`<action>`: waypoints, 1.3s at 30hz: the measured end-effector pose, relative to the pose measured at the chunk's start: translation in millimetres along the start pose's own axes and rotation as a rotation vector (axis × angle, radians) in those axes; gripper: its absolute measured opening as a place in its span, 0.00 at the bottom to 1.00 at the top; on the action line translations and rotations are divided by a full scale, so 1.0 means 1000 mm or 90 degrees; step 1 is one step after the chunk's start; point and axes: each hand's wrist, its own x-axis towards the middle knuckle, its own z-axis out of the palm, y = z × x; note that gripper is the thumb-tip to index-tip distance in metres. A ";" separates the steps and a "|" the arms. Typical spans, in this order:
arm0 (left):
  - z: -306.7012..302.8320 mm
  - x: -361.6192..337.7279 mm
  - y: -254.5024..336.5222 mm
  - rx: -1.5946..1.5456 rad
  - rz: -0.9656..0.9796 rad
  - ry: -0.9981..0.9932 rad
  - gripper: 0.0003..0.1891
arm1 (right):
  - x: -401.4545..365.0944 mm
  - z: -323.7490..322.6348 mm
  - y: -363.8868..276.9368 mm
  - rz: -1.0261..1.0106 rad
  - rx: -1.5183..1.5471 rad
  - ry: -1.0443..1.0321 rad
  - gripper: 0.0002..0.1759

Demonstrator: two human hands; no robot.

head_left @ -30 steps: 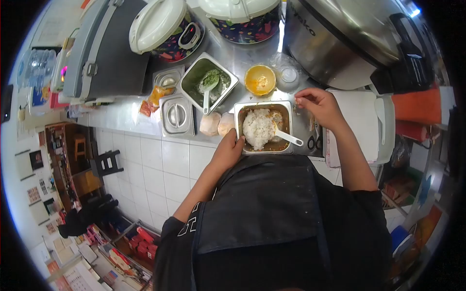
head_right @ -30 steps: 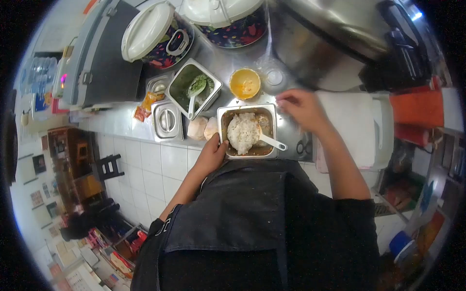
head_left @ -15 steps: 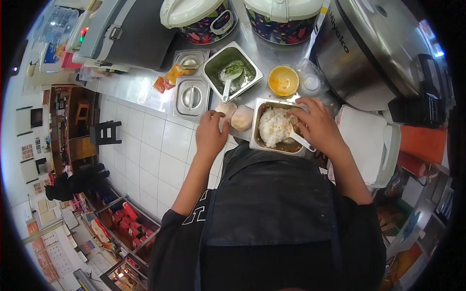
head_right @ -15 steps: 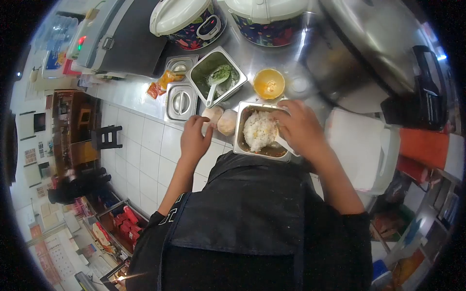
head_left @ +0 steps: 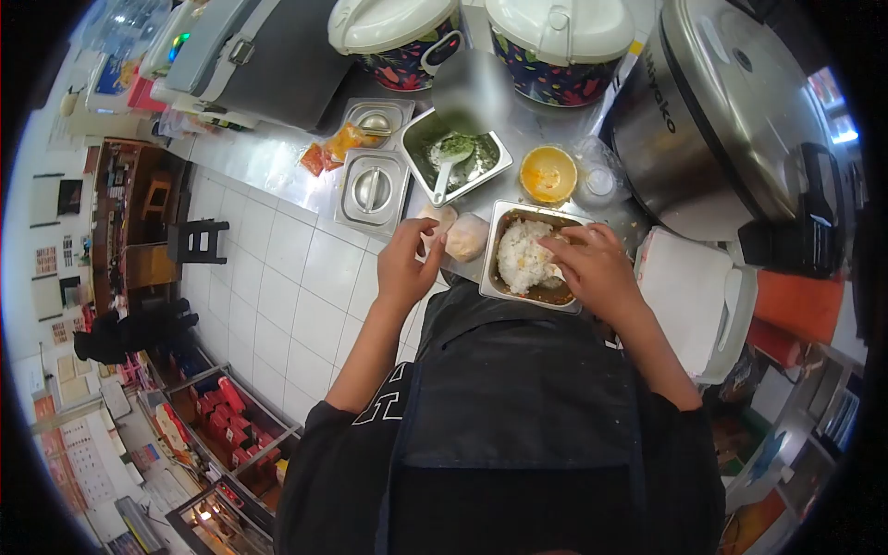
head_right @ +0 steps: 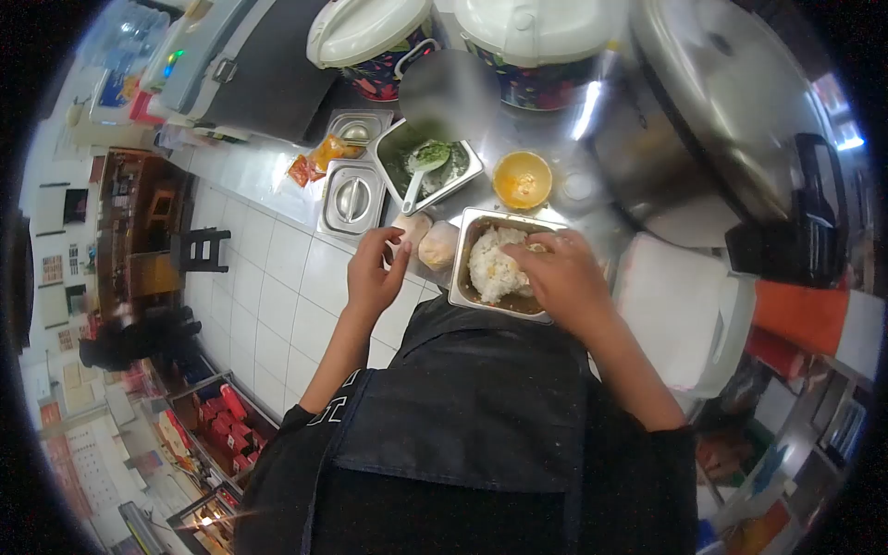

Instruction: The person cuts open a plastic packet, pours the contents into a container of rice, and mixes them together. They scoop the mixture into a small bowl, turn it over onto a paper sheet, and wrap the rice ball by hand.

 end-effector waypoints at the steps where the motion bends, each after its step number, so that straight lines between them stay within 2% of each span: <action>1: -0.003 0.002 -0.005 0.008 0.004 0.017 0.12 | 0.001 -0.004 -0.002 0.023 0.009 -0.011 0.23; 4: -0.017 0.019 -0.023 -0.005 -0.044 0.091 0.12 | 0.007 -0.015 -0.006 0.078 0.049 -0.100 0.23; 7: -0.035 0.047 -0.051 0.070 -0.044 0.133 0.12 | 0.010 -0.006 -0.012 -0.046 -0.109 0.018 0.23; 9: -0.043 0.077 -0.109 0.078 -0.056 0.143 0.14 | 0.009 -0.011 -0.016 -0.038 -0.040 0.048 0.23; 11: -0.050 0.108 -0.178 0.096 -0.206 0.175 0.15 | 0.008 -0.018 -0.016 -0.035 0.006 0.055 0.23; 13: -0.057 0.133 -0.272 0.064 -0.338 0.184 0.18 | 0.005 -0.024 -0.013 -0.033 0.029 0.043 0.23; 15: -0.069 0.148 -0.322 0.081 -0.431 0.118 0.23 | 0.001 -0.029 -0.015 -0.029 0.012 0.067 0.20; 18: -0.083 0.167 -0.272 0.277 -0.528 0.077 0.37 | -0.010 -0.036 -0.020 0.013 0.013 0.051 0.19; 21: -0.077 0.188 -0.301 0.249 -0.622 -0.023 0.52 | -0.014 -0.038 -0.027 0.050 0.020 0.073 0.16; 22: -0.071 0.191 -0.315 0.288 -0.621 0.022 0.59 | -0.015 -0.038 -0.030 0.066 0.020 0.079 0.15; 26: -0.077 0.208 -0.365 0.137 -0.516 -0.043 0.45 | -0.008 -0.035 -0.040 0.114 0.024 0.107 0.14; 28: -0.086 0.209 -0.359 0.044 -0.431 -0.062 0.36 | -0.001 -0.032 -0.048 0.132 0.015 0.124 0.14; 31: -0.083 0.210 -0.362 0.081 -0.382 0.045 0.26 | 0.018 -0.030 -0.069 0.152 -0.004 0.150 0.13; 32: -0.085 0.207 -0.366 0.120 -0.332 0.053 0.21 | 0.025 -0.029 -0.076 0.154 -0.006 0.160 0.13; 35: -0.093 0.195 -0.400 -0.010 -0.330 0.102 0.15 | 0.045 -0.023 -0.100 0.160 -0.012 0.189 0.12; 39: -0.124 0.164 -0.403 -0.313 -0.349 0.212 0.10 | 0.071 -0.010 -0.130 0.165 0.015 0.211 0.12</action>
